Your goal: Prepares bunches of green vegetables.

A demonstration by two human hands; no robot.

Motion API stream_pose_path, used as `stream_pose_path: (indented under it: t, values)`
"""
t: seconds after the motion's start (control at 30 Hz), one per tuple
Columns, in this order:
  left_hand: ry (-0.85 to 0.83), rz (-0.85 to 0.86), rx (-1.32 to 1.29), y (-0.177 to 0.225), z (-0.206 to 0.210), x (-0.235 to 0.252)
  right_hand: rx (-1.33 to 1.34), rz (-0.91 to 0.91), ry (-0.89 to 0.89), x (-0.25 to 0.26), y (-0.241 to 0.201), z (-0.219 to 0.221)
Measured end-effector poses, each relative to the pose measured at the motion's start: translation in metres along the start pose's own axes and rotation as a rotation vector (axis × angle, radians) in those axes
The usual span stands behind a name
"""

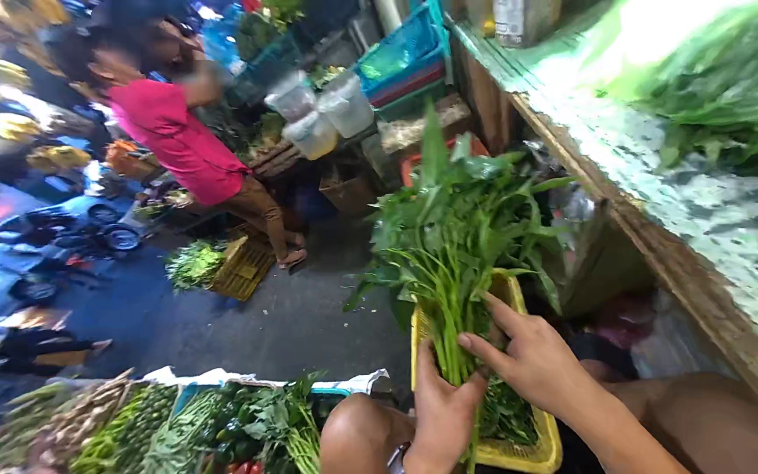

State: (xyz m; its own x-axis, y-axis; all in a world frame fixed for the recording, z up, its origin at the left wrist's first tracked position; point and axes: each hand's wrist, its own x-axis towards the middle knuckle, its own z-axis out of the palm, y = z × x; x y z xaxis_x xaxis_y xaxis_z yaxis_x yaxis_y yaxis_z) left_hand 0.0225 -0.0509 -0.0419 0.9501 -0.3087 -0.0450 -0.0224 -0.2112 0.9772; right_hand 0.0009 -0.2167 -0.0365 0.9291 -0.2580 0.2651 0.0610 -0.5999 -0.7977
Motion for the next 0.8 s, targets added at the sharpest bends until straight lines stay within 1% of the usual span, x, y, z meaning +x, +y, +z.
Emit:
stream_pose_path:
  t: [0.03,0.1,0.13,0.17,0.23,0.27,0.3,0.33,0.37,0.4,0.43,0.47,0.5,0.53,0.57,0.6,0.63,0.7,0.73,0.77,0.8]
  values:
    - [0.008,0.006,0.009,0.000,-0.001,0.001,0.017,-0.011,0.018,0.000,0.001,0.004]
    - [0.037,0.001,-0.032,0.003,-0.003,0.006,0.103,-0.028,0.114,0.001,0.004,0.009]
    - [0.065,-0.015,-0.073,0.007,-0.006,0.009,0.176,-0.015,0.145,0.003,0.004,0.006]
    - [0.104,-0.030,-0.118,0.011,-0.010,0.013,0.274,0.021,0.132,0.004,0.004,0.000]
    - [0.198,-0.034,-0.194,0.015,-0.018,0.020,0.588,0.087,0.025,0.008,0.009,-0.012]
    - [0.237,-0.033,-0.220,0.017,-0.022,0.023,0.779,0.111,-0.072,0.012,0.019,-0.014]
    - [0.261,-0.040,-0.251,0.019,-0.026,0.025,0.876,0.143,-0.168,0.017,0.032,-0.013]
    - [0.261,-0.054,-0.325,0.021,-0.029,0.026,0.811,0.194,-0.214,0.021,0.045,-0.011]
    - [0.229,-0.071,-0.417,0.022,-0.032,0.025,0.560,0.257,-0.220,0.025,0.056,-0.008]
    - [0.172,-0.083,-0.531,0.021,-0.034,0.024,0.253,0.329,-0.261,0.028,0.064,-0.008]
    - [0.093,-0.089,-0.656,0.018,-0.036,0.023,0.051,0.355,-0.276,0.029,0.069,-0.005]
    - [-0.002,-0.116,-0.761,0.015,-0.040,0.022,-0.016,0.320,-0.234,0.029,0.073,-0.001]
    - [-0.077,-0.149,-0.843,0.013,-0.043,0.022,-0.011,0.240,-0.170,0.028,0.072,0.000]
    - [-0.133,-0.182,-0.903,0.011,-0.047,0.022,0.002,0.122,-0.102,0.027,0.065,0.001]
    - [-0.171,-0.223,-0.935,0.010,-0.050,0.023,-0.004,-0.032,-0.031,0.026,0.055,0.002]
    - [-0.199,-0.283,-0.916,0.013,-0.054,0.023,-0.038,-0.200,0.033,0.027,0.044,0.005]
    - [-0.218,-0.353,-0.834,0.020,-0.057,0.024,-0.089,-0.342,0.069,0.028,0.033,0.008]
    - [-0.289,-0.482,-0.540,0.041,-0.064,0.027,-0.198,-0.513,0.094,0.026,0.013,0.019]
    - [-0.363,-0.513,-0.369,0.050,-0.069,0.027,-0.255,-0.567,0.096,0.024,0.005,0.026]
    - [-0.474,-0.513,-0.184,0.058,-0.074,0.026,-0.281,-0.616,0.092,0.022,0.001,0.032]
    - [-0.609,-0.473,-0.001,0.065,-0.081,0.024,-0.266,-0.662,0.068,0.020,-0.003,0.034]
